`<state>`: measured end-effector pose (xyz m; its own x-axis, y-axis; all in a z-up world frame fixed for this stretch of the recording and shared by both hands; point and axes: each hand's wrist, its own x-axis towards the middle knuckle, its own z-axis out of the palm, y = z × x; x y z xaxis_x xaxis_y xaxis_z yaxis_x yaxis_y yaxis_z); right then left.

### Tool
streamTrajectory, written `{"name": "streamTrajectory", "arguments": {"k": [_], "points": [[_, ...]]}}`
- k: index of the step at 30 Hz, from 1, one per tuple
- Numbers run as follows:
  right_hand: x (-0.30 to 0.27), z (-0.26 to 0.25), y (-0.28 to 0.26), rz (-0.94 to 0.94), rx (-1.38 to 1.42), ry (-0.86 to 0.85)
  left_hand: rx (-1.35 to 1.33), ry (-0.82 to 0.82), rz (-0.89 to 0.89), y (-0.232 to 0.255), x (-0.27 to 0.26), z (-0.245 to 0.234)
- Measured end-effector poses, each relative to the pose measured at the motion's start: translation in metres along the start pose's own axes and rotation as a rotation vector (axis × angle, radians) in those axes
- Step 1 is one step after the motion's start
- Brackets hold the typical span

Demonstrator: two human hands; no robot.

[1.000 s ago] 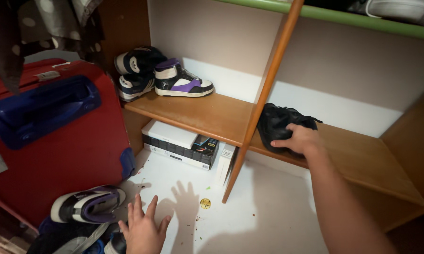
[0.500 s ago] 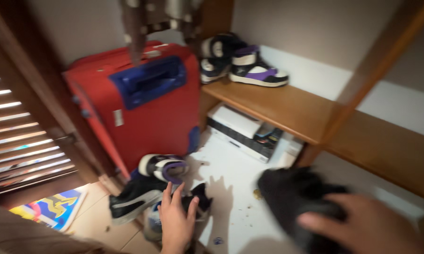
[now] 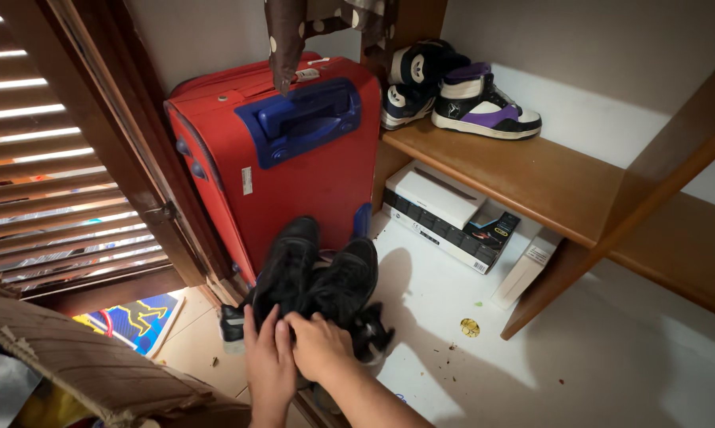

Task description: The person removes various shoes from a wooden shelf and places them on the floor next to a red suitcase. They then pick up pairs of shoes from the floor and place them back onto the shelf, arranging them neatly.

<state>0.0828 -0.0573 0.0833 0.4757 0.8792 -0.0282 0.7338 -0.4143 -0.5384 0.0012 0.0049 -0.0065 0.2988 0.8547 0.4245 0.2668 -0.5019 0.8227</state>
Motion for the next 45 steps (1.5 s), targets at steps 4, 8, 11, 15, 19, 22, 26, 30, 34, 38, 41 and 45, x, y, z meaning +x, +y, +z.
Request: {"name": "streamTrajectory", "arguments": {"k": [4,8,11,15,19,22,26,30,34,38,41,45], "points": [[0.014,0.002,0.017,0.000,-0.072,-0.046,0.000,-0.132,-0.061,-0.021,0.005,0.012],[0.010,-0.022,0.027,-0.051,-0.121,-0.054,0.024,-0.129,-0.041,-0.021,0.007,0.022],[-0.005,-0.029,0.040,-0.226,-0.138,0.192,0.142,-0.076,-0.073,-0.015,0.010,0.024],[-0.021,-0.016,0.064,-0.213,-0.154,0.392,0.039,0.020,0.060,-0.004,0.007,0.027],[-0.028,-0.006,0.098,-0.139,-0.167,-0.074,0.144,-0.084,-0.047,0.006,0.005,0.033],[-0.028,-0.002,0.122,-0.171,-0.140,-0.162,0.187,-0.084,-0.058,0.011,0.005,0.035],[-0.031,-0.001,0.139,-0.237,-0.026,-0.101,0.196,0.018,0.018,0.020,-0.003,0.035],[-0.033,-0.015,0.148,-0.244,-0.016,0.000,0.186,0.030,0.051,0.033,-0.002,0.036],[-0.020,-0.066,0.172,-0.224,-0.100,0.223,0.183,0.092,0.114,0.056,0.009,0.037],[0.010,-0.171,0.214,-0.143,-0.395,0.594,0.091,0.121,0.257,0.102,0.037,0.054],[0.021,-0.248,0.242,0.070,-0.561,0.715,-0.030,0.035,0.325,0.147,0.067,0.076],[0.033,-0.299,0.283,0.437,-0.499,0.318,-0.077,-0.103,0.428,0.203,0.116,0.124]]}}
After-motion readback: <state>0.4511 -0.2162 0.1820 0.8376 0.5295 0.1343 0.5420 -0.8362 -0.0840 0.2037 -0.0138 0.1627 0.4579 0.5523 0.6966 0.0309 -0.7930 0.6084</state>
